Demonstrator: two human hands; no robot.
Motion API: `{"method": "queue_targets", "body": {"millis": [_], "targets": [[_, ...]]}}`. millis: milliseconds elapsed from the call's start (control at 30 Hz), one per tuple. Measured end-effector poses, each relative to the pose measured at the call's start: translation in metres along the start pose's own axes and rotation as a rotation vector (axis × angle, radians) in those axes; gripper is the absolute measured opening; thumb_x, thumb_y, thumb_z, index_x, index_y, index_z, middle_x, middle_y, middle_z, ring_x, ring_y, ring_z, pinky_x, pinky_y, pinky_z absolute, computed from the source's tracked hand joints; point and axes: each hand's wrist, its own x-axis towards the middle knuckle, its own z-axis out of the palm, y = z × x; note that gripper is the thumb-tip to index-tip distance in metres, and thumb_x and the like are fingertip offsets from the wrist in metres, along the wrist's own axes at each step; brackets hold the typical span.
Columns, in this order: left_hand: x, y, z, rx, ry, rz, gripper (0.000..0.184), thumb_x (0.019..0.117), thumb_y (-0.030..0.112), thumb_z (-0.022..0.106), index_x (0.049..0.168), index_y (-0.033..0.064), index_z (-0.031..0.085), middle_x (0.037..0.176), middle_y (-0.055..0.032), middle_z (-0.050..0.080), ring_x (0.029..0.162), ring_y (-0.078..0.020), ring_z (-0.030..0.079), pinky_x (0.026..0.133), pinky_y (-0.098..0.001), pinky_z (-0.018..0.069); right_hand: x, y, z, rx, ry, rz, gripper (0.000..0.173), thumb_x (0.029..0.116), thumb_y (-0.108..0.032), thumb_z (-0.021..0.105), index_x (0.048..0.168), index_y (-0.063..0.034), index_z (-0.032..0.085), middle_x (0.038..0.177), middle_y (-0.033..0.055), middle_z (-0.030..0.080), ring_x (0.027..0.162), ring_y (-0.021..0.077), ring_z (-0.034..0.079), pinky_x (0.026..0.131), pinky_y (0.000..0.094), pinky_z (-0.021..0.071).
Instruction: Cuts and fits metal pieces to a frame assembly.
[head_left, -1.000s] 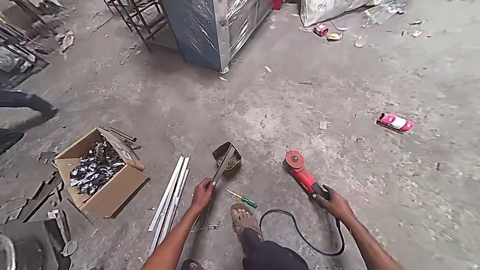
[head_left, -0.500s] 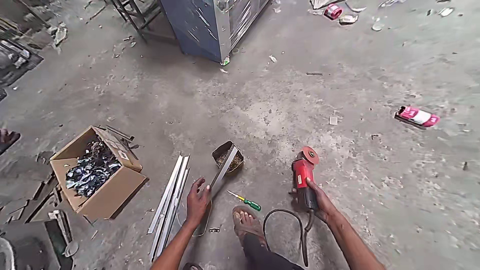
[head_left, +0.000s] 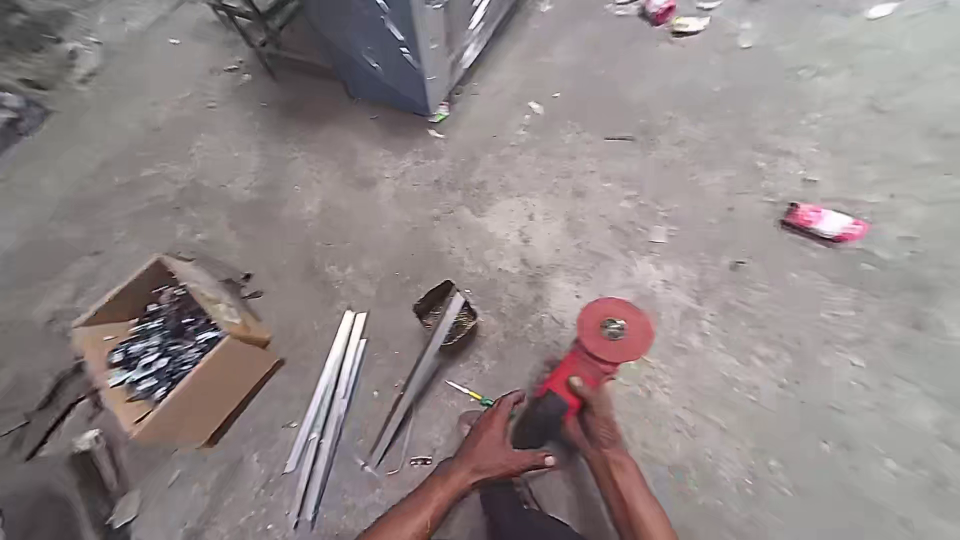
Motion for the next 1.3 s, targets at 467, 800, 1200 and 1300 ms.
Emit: {"method": "queue_targets", "body": {"millis": [467, 800, 1200, 1300], "targets": [[-0.015, 0.001, 0.024, -0.217, 0.208, 0.063, 0.071, 0.0718, 0.033, 0.085, 0.128, -0.0029, 0.061, 0.108, -0.0106, 0.074, 0.099, -0.0134, 0.072, 0.093, -0.0382, 0.0600, -0.013, 0.017, 0.035, 0.144, -0.386, 0.146, 0.072, 0.0954, -0.067, 0.054, 0.136, -0.0088, 0.058, 0.125, 0.0210, 0.068, 0.109, 0.0333, 0.070, 0.096, 0.0488, 0.0577], [-0.014, 0.024, 0.033, -0.129, 0.258, 0.012, 0.076, 0.0709, 0.028, 0.086, 0.131, -0.0077, 0.056, 0.106, -0.0146, 0.073, 0.097, -0.0157, 0.073, 0.091, -0.0369, 0.0598, -0.013, 0.002, 0.049, 0.025, -0.206, 0.155, 0.078, 0.0928, -0.079, 0.042, 0.128, -0.0115, 0.060, 0.104, 0.0155, 0.074, 0.084, 0.0261, 0.075, 0.072, 0.0408, 0.0641], [-0.017, -0.048, -0.115, 0.502, 0.719, 0.060, 0.057, 0.1002, 0.050, 0.056, 0.131, 0.0028, 0.061, 0.126, -0.0161, 0.065, 0.114, -0.0317, 0.063, 0.099, -0.0537, 0.0508, 0.030, -0.083, 0.040, -1.256, 0.079, -0.220, 0.083, 0.0673, -0.050, 0.085, 0.130, -0.0027, 0.056, 0.103, 0.0057, 0.071, 0.092, 0.0122, 0.070, 0.083, 0.0377, 0.0598], [-0.001, -0.063, -0.150, 0.482, 0.454, -0.132, 0.066, 0.1024, 0.059, 0.046, 0.144, 0.0080, 0.053, 0.131, -0.0107, 0.066, 0.117, -0.0246, 0.066, 0.102, -0.0499, 0.0528, 0.041, -0.109, 0.032, -1.481, 0.081, -0.215, 0.089, 0.0638, -0.055, 0.082, 0.134, -0.0070, 0.055, 0.103, 0.0077, 0.071, 0.091, 0.0160, 0.070, 0.081, 0.0456, 0.0577]]}}
